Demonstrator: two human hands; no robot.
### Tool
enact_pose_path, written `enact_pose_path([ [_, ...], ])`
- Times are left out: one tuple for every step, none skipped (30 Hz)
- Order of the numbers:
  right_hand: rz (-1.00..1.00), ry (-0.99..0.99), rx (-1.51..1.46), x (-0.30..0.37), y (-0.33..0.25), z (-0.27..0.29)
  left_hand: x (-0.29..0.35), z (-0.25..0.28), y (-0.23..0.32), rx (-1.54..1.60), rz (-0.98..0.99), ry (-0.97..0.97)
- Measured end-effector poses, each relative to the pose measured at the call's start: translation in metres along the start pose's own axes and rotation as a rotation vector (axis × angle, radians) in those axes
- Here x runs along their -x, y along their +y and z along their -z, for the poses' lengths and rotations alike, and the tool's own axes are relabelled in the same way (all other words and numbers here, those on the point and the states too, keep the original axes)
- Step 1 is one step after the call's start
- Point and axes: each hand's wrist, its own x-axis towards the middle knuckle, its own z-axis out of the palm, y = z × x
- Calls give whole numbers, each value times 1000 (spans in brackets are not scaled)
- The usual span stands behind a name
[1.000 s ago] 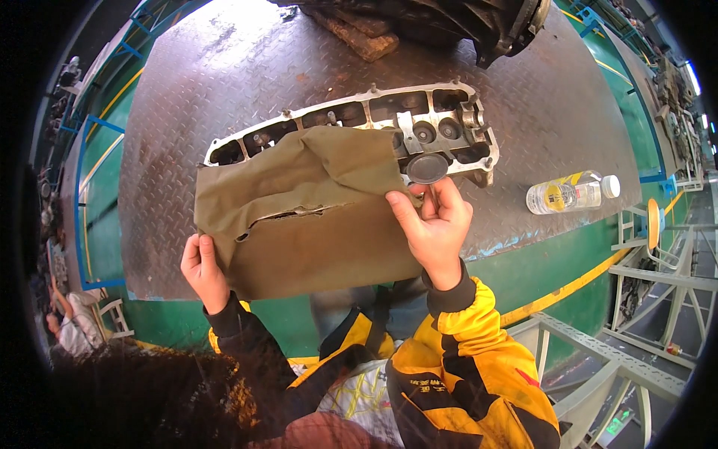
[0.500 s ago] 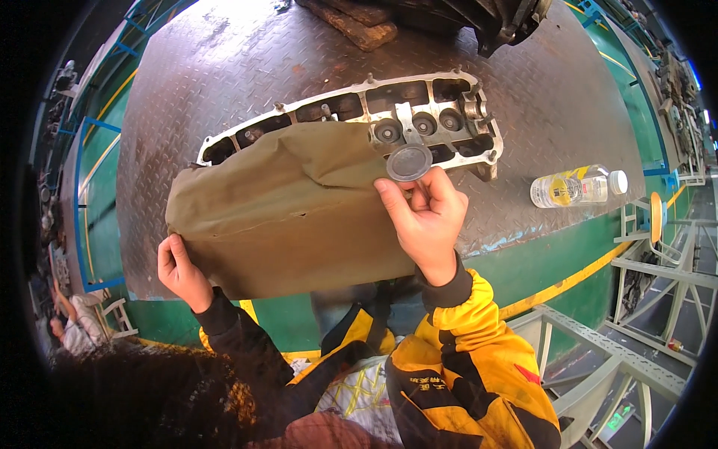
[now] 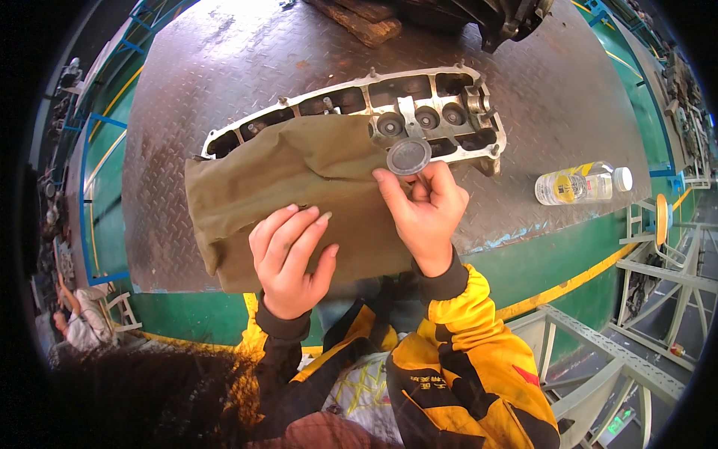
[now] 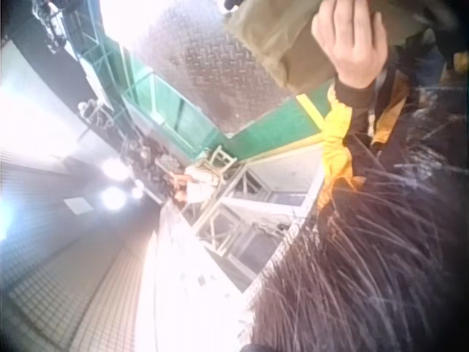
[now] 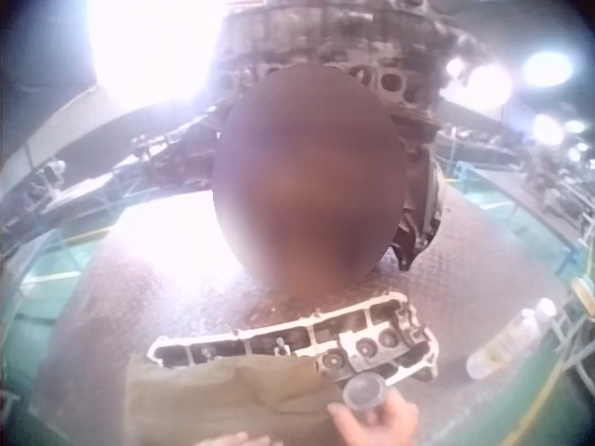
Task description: The person laps engine valves using a suction cup tool. He attaches the tool to the valve head, rotates the valve against the seat inside the cylinder head, and wipes the surfaces with a cloth.
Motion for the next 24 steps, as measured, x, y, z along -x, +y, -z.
enact_pose_path([
  [-16,4,-53,-1,0,-1,-2,-1,0,-28,5,-39],
  [-18,5,-53,-1,0,1,-3,-1,1,-57,10,-79],
  [-9,-2,-25,-1,1,3,-2,-2,2,-57,11,-81],
  [1,-9,3,-1,2,4,-1,-4,0,-63,7,-77],
  [0,-9,3,-1,4,3,0,-5,-2,-69,4,-73],
  [-14,-13,-8,-1,6,3,1,-7,-4,-69,6,-74],
  [-24,-14,-27,0,5,4,1,-6,-3,-93,4,-69],
  [-24,-13,-33,0,5,4,1,-5,-2,-117,2,-65],
  [-14,-13,-54,-1,5,4,1,-4,-1,-122,-1,-65],
  [-5,-13,-69,-1,5,4,2,-5,-1,-128,4,-68],
  [-6,-12,-69,-1,5,3,2,-6,-2,-134,8,-71],
  [-1,-17,-66,-2,4,3,3,-6,-3,-134,6,-72],
  [3,-24,-62,-2,4,3,5,-7,-5,-137,-3,-73],
  [1,-24,-63,-2,4,2,5,-7,-7,-141,-13,-73],
  [5,-24,-52,-2,3,2,5,-6,-8,-143,-13,-74],
  [10,-25,-40,-2,3,2,5,-5,-8,-149,-17,-87],
  [10,-26,-42,-3,3,2,5,-5,-8,-155,-21,-99],
  [14,-24,-32,-3,2,2,4,-5,-7,-156,-22,-99],
  [18,-23,-20,-3,1,3,3,-5,-6,-173,-12,-98],
  [18,-23,-21,-3,2,3,1,-4,-5,-189,-4,-98],
  [15,-25,-24,-3,4,4,1,-4,-5,-190,-4,-98],
  [11,-26,-27,-3,5,5,0,-3,-4,-196,-10,-103],
  [11,-26,-27,-2,5,5,-1,-2,-4,-201,-16,-108],
  [-3,-22,-56,-2,6,4,-1,-2,-4,-201,-17,-108],
])
